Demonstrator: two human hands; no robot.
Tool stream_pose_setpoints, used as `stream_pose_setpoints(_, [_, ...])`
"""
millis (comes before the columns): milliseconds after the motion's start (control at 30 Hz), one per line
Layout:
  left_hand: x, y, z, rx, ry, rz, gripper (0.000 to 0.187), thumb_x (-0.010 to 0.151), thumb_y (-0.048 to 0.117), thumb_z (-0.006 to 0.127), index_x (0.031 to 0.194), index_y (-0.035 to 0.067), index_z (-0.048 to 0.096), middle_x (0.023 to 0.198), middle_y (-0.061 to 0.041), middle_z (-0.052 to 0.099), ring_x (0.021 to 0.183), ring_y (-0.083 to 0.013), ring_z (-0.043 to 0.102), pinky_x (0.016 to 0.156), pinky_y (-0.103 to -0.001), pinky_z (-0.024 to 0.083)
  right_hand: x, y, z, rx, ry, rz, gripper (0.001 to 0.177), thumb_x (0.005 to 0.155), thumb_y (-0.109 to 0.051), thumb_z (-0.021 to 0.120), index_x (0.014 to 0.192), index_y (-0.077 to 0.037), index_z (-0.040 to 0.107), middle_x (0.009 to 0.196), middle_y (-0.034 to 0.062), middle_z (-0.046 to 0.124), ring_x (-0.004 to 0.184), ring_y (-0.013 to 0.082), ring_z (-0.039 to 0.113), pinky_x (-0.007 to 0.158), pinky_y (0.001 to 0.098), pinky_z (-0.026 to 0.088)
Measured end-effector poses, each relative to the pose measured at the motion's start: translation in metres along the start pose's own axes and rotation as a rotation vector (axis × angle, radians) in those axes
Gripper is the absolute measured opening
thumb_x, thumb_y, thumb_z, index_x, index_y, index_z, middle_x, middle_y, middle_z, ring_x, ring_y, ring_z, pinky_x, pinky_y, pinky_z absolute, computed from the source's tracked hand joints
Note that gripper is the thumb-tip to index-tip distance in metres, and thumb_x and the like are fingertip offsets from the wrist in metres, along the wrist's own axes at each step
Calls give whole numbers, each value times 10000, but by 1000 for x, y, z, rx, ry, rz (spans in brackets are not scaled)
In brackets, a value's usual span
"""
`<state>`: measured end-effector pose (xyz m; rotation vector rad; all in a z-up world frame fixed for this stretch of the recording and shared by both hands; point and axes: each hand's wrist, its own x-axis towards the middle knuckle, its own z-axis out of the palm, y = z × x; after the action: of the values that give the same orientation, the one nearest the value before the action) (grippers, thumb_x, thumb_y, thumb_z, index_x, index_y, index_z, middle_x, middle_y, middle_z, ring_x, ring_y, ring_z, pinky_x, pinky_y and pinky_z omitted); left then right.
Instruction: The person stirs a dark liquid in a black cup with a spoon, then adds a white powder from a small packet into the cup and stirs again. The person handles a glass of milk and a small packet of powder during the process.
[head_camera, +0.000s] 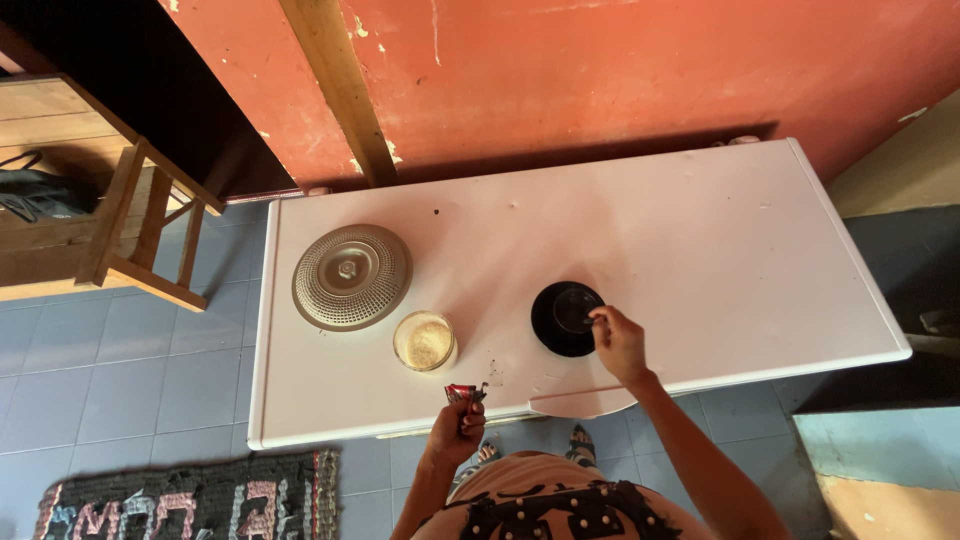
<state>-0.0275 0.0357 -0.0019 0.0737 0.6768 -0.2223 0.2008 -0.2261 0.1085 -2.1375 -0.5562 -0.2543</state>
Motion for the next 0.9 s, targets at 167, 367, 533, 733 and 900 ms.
stream_pose_setpoints(167, [4, -2, 2, -12, -14, -21, 125, 984, 31, 433, 888, 43, 512, 754, -35, 548, 537, -70, 423, 405, -192, 307, 15, -12, 3, -21, -107, -283, 110, 948, -26, 659, 1049, -64, 683, 824, 116, 685, 642, 239, 650, 584, 343, 521])
stream_pose_setpoints(367, [5, -7, 3, -21, -25, -27, 132, 976, 29, 446, 877, 43, 532, 746, -26, 544, 529, -65, 422, 401, -186, 303, 47, -8, -14, -13, -139, -396, 144, 952, -22, 643, 1088, -63, 662, 846, 101, 685, 686, 243, 668, 618, 350, 546])
stream_pose_setpoints(533, [6, -13, 5, -41, -71, -64, 171, 986, 57, 470, 833, 31, 541, 681, -10, 491, 518, -67, 418, 405, -194, 308, 41, 7, -26, -79, -96, -311, 106, 954, -25, 654, 1053, -64, 658, 826, 97, 700, 635, 245, 652, 588, 347, 531])
stream_pose_setpoints(733, [10, -19, 15, -70, -38, -50, 184, 985, 63, 470, 823, 31, 553, 676, -3, 485, 520, -62, 418, 406, -189, 305, 14, 23, -7, 116, -71, 91, 116, 979, -40, 609, 1047, -44, 703, 737, 79, 716, 569, 151, 655, 559, 302, 536])
stream_pose_setpoints(900, [13, -27, 19, -43, -34, -9, 176, 977, 48, 461, 822, 36, 543, 703, -16, 512, 525, -65, 417, 407, -192, 301, 23, 19, 4, 305, -55, 199, 148, 1039, -96, 601, 1118, -55, 719, 799, 65, 748, 667, 124, 713, 609, 263, 577])
